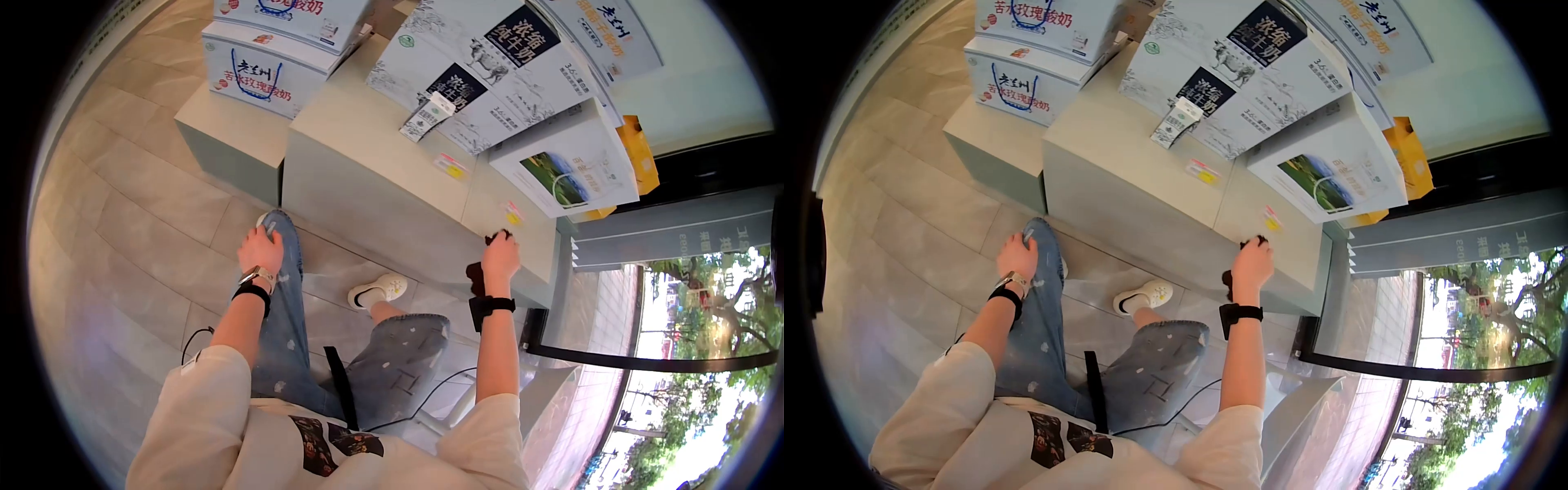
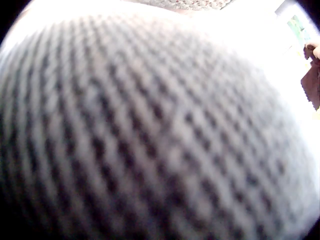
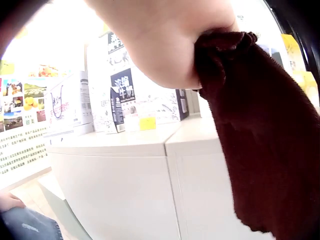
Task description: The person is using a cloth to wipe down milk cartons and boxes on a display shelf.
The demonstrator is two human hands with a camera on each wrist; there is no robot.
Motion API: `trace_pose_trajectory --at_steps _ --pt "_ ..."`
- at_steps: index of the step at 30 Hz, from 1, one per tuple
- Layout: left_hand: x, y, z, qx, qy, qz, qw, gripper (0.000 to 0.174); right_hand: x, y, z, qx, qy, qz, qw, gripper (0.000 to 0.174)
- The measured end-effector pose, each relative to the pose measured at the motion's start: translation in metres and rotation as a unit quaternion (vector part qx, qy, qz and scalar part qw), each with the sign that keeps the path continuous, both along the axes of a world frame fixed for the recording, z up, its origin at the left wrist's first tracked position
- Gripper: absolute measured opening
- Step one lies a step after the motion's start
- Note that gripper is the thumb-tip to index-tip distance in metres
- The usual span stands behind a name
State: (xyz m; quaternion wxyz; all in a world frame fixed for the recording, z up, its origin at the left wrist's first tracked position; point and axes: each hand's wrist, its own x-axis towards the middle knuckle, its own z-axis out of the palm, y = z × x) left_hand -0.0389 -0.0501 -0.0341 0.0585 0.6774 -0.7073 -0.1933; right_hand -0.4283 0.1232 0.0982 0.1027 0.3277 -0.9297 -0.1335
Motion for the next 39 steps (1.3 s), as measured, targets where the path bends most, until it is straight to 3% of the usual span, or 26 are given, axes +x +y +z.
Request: trace_pose_trajectory --at_steps 2,5,8,11,15,19,22,29,39 --pt "-0.001 0.001 0.001 -0.001 -0.003 -0.006 1.0 0.036 0.022 -0.015 0.023 -0.09 0.01 0.071 0.993 0.036" --pt "0.003 -0.001 0.001 -0.007 -0.021 -0.007 1.0 0.036 0.034 -0.049 0.014 -0.197 0.119 0.196 0.953 0.048" --pt "0.006 -0.001 0.0 -0.013 -0.01 -0.008 1.0 0.036 0.022 -0.068 -0.021 -0.106 -0.045 0.128 0.985 0.042" --pt "0.005 -0.003 -0.004 -0.013 0.002 0.002 1.0 0.036 0.017 -0.082 -0.066 -0.25 -0.071 0.08 0.962 0.041" --pt "0.004 -0.001 0.003 0.007 0.007 0.0 1.0 0.037 0.005 -0.105 -0.056 -0.258 -0.11 0.054 0.958 0.042" --pt "0.002 -0.003 0.004 0.013 0.013 0.002 1.0 0.037 -0.013 -0.122 -0.062 -0.288 -0.072 0.055 0.953 0.039" --pt "0.003 -0.003 0.005 0.021 0.01 0.002 1.0 0.037 -0.017 -0.123 -0.058 -0.338 -0.136 0.024 0.931 0.038" --pt "-0.001 -0.001 0.004 -0.006 -0.015 -0.003 1.0 0.038 0.001 -0.115 -0.056 -0.338 -0.084 0.001 0.938 0.036" --pt "-0.004 -0.005 0.007 0.031 0.011 -0.03 0.999 0.042 0.025 -0.081 -0.068 -0.34 0.007 0.088 0.936 0.037"
